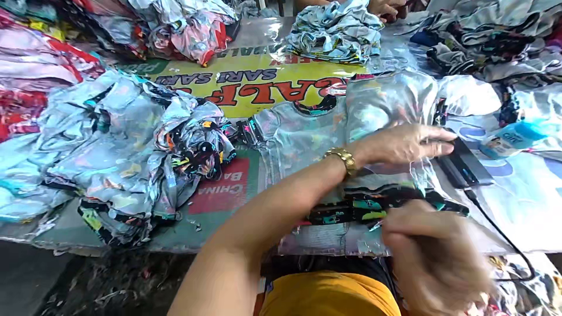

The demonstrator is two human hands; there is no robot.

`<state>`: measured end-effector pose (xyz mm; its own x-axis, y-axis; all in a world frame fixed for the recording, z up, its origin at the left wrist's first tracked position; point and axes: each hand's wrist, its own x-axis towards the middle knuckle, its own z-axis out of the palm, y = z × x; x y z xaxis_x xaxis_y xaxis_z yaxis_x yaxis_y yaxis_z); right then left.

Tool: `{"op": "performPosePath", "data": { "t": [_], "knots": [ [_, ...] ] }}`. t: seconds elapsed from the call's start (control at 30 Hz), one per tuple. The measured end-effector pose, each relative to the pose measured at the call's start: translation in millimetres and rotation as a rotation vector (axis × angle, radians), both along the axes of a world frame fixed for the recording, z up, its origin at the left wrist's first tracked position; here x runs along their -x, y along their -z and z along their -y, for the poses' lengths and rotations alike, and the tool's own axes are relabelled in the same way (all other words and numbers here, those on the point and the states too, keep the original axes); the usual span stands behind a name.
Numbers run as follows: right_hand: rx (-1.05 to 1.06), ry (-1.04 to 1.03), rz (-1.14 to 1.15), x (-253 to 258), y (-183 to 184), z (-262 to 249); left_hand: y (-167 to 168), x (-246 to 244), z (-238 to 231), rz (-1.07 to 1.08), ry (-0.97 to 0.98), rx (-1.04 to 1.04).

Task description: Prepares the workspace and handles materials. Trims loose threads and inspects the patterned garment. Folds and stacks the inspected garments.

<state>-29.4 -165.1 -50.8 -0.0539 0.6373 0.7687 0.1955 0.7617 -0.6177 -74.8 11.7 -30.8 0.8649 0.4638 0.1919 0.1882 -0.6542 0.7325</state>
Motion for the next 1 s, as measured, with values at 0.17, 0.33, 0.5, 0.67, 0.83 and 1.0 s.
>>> {"op": "performPosePath", "data": {
  "t": [0.17, 0.33, 0.5, 0.67, 0.83, 1.0],
  "knots": [
    [0.156, -0.065, 0.426, 37, 27, -15, -38, 83, 6, 0.277, -0.200, 0.297],
    [0.125, 0.241, 0.792, 58, 38, -18, -35, 189, 63, 0.474, -0.651, 0.141],
    [0.189, 0.135, 0.654, 54, 33, -26, -2, 217, 152, 0.291, -0.914, 0.072],
    [0.225, 0.000, 0.403, 51, 21, -31, 51, 193, 169, 0.265, -0.893, -0.053],
    [0.117, -0.038, 0.307, 50, 20, -27, 55, 172, 159, 0.259, -1.021, -0.213],
    [0.094, -0.057, 0.340, 48, 27, -23, 46, 180, 152, 0.823, -0.910, 0.233]
  ]
}}
